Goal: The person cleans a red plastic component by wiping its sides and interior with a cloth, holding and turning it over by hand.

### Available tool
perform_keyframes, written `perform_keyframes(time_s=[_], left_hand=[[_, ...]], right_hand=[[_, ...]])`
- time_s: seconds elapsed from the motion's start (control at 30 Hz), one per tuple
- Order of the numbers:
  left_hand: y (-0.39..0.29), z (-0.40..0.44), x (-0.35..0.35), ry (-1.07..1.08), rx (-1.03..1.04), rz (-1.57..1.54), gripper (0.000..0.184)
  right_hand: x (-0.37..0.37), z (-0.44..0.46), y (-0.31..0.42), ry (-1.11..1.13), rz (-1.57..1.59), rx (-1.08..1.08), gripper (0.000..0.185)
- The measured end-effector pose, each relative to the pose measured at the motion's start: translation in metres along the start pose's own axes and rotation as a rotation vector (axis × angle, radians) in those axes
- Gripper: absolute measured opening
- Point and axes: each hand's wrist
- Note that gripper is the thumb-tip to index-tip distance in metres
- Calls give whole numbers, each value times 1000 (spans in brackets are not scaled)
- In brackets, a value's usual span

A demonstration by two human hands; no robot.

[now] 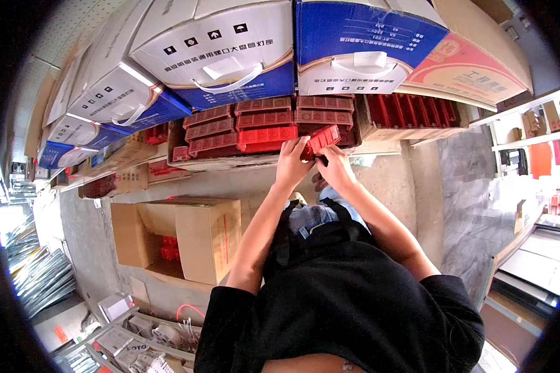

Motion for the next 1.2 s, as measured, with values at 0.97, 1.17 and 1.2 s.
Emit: perform_keyframes(time_s=[0.97, 1.17, 1.2], left_hand=[[6, -12, 5, 42, -63, 7, 64], [4, -12, 0, 71, -58, 7, 62], [6, -13, 2, 63, -45, 15, 61]], right_hand=[[-14, 14, -2, 51, 113, 27, 18], [3, 19, -3, 38, 77, -55, 17], [4, 18, -3, 52, 71, -59, 17]])
Point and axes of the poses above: each hand's wrist, its own z-axis towards the middle knuckle, its own x-axis out of the palm, y = z × x, and after that the axes turned 8 degrees about z, right-handed
